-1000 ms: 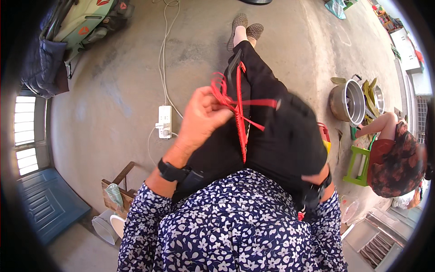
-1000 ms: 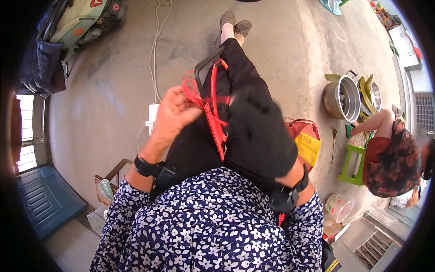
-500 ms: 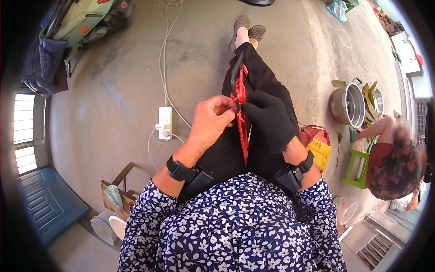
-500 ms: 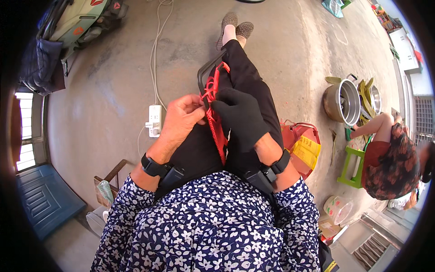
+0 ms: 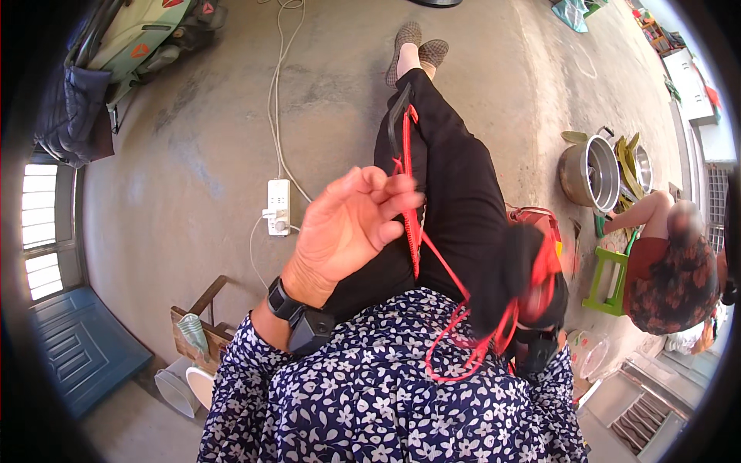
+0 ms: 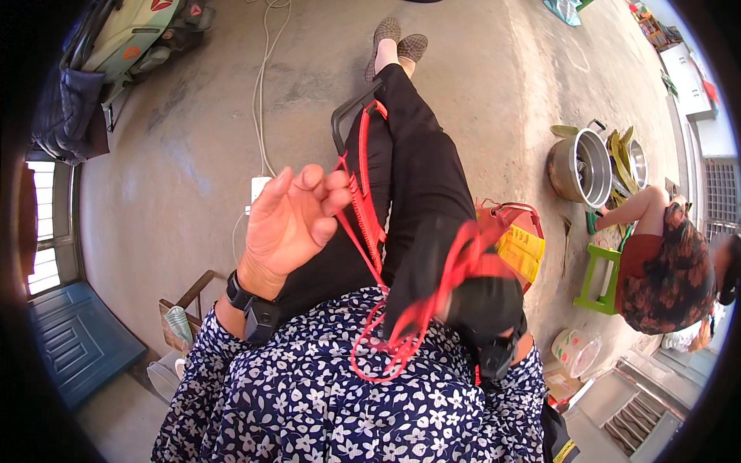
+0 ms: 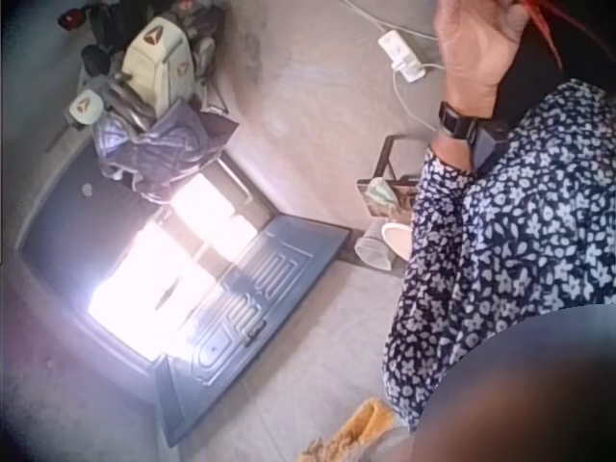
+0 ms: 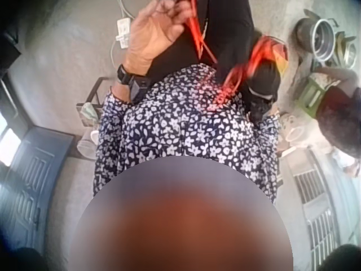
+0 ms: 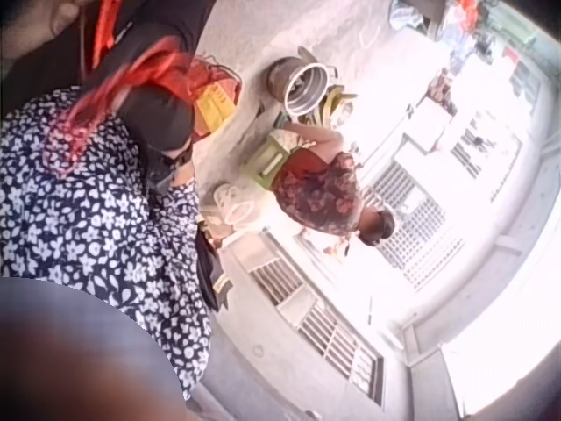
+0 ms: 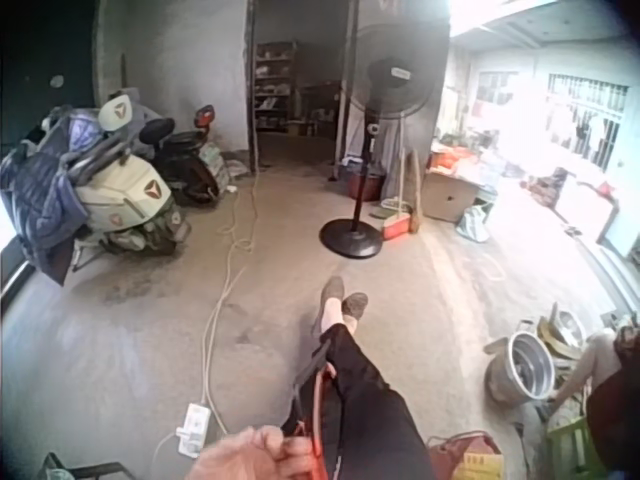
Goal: The recorder is wrapping a red plastic cord around the metal frame of a stool or chair seat to repair or create the webbing.
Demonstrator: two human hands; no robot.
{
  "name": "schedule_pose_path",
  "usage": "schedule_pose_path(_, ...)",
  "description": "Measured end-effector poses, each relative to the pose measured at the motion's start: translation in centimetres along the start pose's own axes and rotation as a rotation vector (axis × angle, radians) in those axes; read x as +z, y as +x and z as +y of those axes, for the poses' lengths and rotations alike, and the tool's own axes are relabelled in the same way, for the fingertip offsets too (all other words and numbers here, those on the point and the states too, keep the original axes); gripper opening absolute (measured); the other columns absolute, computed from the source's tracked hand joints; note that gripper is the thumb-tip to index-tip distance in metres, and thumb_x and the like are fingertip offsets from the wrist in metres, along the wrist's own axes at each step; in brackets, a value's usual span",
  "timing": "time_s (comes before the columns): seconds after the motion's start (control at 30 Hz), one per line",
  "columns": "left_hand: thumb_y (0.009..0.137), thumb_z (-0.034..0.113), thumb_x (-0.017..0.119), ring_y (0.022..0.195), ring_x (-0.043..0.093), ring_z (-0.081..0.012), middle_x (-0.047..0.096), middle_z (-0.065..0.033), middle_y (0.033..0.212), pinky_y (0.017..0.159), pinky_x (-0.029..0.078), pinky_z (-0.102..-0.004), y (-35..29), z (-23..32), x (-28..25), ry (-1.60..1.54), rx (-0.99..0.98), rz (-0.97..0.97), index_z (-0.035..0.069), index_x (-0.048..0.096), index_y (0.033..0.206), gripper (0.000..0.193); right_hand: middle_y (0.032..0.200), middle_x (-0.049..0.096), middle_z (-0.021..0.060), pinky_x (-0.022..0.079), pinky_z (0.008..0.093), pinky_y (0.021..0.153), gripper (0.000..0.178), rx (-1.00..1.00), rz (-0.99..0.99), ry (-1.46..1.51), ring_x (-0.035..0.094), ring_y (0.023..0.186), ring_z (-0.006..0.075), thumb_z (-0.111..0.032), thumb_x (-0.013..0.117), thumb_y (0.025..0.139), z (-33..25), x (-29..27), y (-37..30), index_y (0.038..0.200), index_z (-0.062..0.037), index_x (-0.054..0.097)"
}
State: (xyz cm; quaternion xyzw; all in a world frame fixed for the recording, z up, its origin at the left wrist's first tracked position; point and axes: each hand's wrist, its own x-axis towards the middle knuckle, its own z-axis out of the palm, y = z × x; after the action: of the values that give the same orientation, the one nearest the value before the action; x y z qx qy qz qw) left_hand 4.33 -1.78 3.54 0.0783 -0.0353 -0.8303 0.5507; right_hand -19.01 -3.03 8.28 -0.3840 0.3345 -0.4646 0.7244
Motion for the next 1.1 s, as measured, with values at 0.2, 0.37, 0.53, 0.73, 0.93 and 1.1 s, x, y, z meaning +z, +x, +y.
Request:
schedule_pose_path(0.2, 0.097, 0.029, 0.052, 0.066, 0.041, -0.0117, 0.044, -0.0013, 0.078, 0.049, 0.037, -0.022, -2.5, 1.0, -1.6, 0.122, -0.035, 0.357, 0.004, 0.054, 0.111, 0.029, 0.084, 0.059, 0.0, 0.047, 0.0208, 0.063, 0.022, 0.261, 0.04, -0.275, 0.057, 0.074, 0.0078, -0.017, 0.054, 0.095, 3.9, -0.6, 6.1, 0.113, -0.0039, 0.056)
schedule_pose_path(0.37, 0.099, 0.02, 0.049, 0.046, 0.032, -0.0031, 0.037, 0.0054, 0.058, 0.039, 0.025, -0.0179, -4.3, 1.2, -1.4, 0.554, -0.136, 0.434, 0.001, 0.055, 0.1, 0.02, 0.085, 0.06, -0.0003, 0.047, 0.0216, 0.063, 0.017, 0.49, -0.061, 0.092, 0.057, 0.072, 0.0073, -0.018, 0.056, 0.094, 7.0, -0.4, 6.7, 0.106, -0.0062, 0.06)
schedule_pose_path(0.53, 0.099, 0.017, 0.049, 0.044, 0.028, -0.0016, 0.034, 0.0068, 0.055, 0.039, 0.023, -0.0175, -5.7, 0.7, -0.8, 0.595, -0.124, 0.376, 0.002, 0.054, 0.09, 0.019, 0.088, 0.063, 0.0028, 0.048, 0.0223, 0.065, 0.018, 0.192, 0.094, -0.045, 0.059, 0.074, 0.0096, -0.018, 0.053, 0.096, 6.8, -2.1, 5.2, 0.108, -0.0067, 0.059)
schedule_pose_path(0.73, 0.1, 0.02, 0.047, 0.042, 0.027, -0.0037, 0.032, 0.0059, 0.053, 0.038, 0.023, -0.019, -5.9, -0.5, -0.5, 0.481, -0.147, 0.361, 0.003, 0.053, 0.091, 0.02, 0.094, 0.061, 0.002, 0.048, 0.0224, 0.071, 0.02, 0.039, 0.28, -0.291, 0.058, 0.083, 0.0093, -0.013, 0.05, 0.097, 5.9, -4.5, 4.6, 0.113, -0.0032, 0.058)
schedule_pose_path(0.93, 0.098, 0.014, 0.047, 0.073, 0.059, -0.0129, 0.064, -0.0057, 0.098, 0.056, 0.047, -0.0217, -3.4, 1.3, 1.1, 0.367, 0.261, 0.339, 0.002, 0.056, 0.115, 0.023, 0.095, 0.065, 0.0035, 0.048, 0.0243, 0.075, 0.027, -0.048, 0.437, -0.178, 0.06, 0.082, 0.0101, -0.007, 0.06, 0.089, 3.8, -3.6, 7.8, 0.115, -0.0008, 0.062)
schedule_pose_path(1.1, 0.094, 0.015, 0.056, 0.088, 0.06, -0.0125, 0.06, -0.006, 0.116, 0.065, 0.051, -0.0236, 2.0, 2.3, -0.6, 0.776, 0.254, 0.342, 0.003, 0.056, 0.124, 0.032, 0.089, 0.065, 0.0015, 0.047, 0.0253, 0.067, 0.018, -0.039, 0.222, -0.284, 0.059, 0.077, 0.0085, -0.009, 0.062, 0.088, 5.6, 0.5, 9.8, 0.104, -0.0009, 0.064)
